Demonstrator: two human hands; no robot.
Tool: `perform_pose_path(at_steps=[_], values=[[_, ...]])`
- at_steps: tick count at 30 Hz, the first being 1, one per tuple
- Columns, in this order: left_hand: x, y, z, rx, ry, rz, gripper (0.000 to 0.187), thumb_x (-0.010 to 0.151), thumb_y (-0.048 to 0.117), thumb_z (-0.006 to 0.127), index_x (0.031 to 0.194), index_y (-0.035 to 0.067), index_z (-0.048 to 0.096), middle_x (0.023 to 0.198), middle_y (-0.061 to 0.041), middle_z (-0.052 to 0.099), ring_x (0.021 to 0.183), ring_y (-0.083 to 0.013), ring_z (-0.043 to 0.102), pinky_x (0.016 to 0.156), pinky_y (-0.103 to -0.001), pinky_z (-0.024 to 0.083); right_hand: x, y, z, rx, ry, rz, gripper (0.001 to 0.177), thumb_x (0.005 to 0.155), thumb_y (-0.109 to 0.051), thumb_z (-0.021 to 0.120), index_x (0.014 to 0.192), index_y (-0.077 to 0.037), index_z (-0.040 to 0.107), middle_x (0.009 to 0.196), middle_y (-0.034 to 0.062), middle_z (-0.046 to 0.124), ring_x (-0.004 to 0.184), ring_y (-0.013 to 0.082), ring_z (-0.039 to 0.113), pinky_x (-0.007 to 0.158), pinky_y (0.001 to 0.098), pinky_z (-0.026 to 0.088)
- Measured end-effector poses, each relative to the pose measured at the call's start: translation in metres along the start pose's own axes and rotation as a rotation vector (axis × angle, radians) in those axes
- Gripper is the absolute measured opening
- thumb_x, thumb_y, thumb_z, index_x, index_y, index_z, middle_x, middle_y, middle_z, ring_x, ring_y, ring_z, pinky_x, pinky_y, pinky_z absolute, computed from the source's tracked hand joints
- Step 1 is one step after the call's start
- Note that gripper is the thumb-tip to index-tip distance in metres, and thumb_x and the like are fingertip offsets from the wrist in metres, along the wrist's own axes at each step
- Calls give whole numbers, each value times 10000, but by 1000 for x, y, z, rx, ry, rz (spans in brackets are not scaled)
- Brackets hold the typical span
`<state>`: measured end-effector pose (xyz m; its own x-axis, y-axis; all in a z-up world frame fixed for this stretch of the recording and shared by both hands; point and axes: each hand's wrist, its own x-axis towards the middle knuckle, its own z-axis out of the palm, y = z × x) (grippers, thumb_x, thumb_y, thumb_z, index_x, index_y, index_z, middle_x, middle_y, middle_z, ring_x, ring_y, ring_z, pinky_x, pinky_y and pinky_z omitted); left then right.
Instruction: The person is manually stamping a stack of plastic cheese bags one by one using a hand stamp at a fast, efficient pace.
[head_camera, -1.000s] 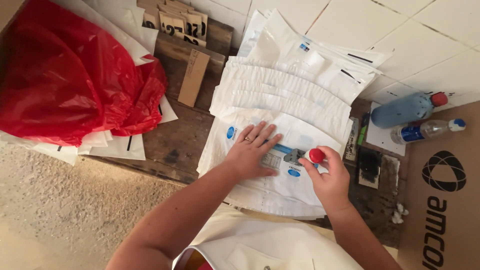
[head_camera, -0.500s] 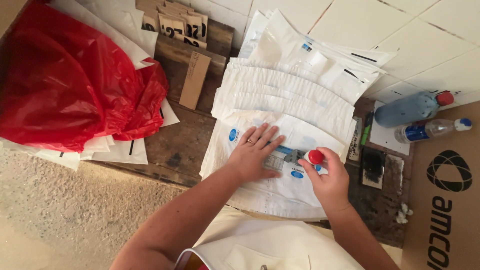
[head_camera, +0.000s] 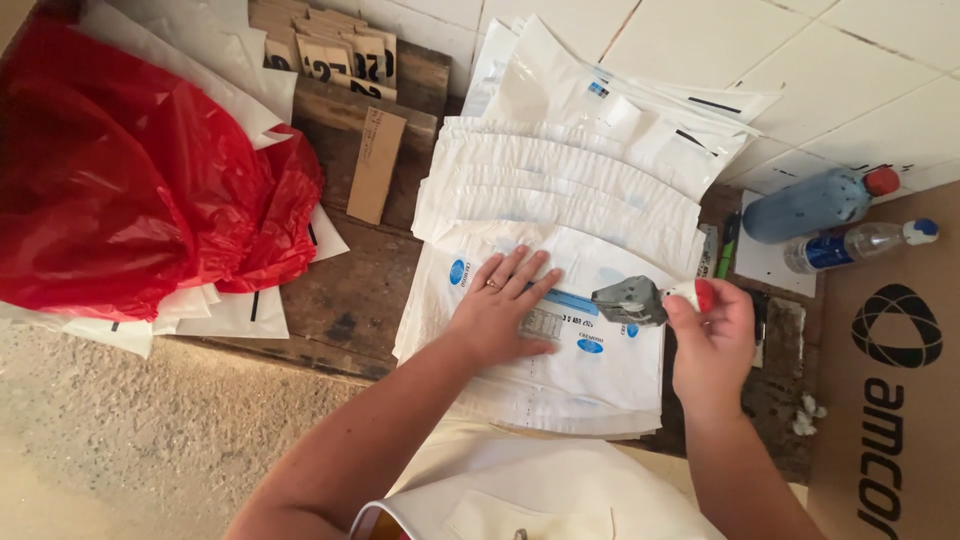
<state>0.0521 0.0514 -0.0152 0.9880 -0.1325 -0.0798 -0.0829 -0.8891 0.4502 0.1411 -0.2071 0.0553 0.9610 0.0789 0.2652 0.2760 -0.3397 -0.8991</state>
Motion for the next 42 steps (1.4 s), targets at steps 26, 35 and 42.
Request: perform_pose_path(at_steps=[26,35,42], values=[[21,-16,-15,-92,-262,299,502,609,410,933,1039,266,717,1342,-5,608,1404,-269,448,1161,-478,356,12,111,1,732,-140,599,129,1050,-394,633,989,-298,693,957,-23,775,860,184,736,1024,607,543],[42,-28,34,-22,-157,338,232,701,524,837,839,376,724,1236,76,570,1281,-246,491,985,-501,410,-3,61,-39,749,-91,541,196,1077,-422,559,1121,-305,709,1123,-37,764,1069,187,722,1105,642,484],[21,-11,-27,-302,-350,116,153,924,403,718,1063,361,767,1437,72,572,1264,-268,617,1023,-499,531,-33,86,-95,649,-17,470,214,1130,-390,507,1195,-240,645,1164,-32,747,1018,146,714,966,486,594]])
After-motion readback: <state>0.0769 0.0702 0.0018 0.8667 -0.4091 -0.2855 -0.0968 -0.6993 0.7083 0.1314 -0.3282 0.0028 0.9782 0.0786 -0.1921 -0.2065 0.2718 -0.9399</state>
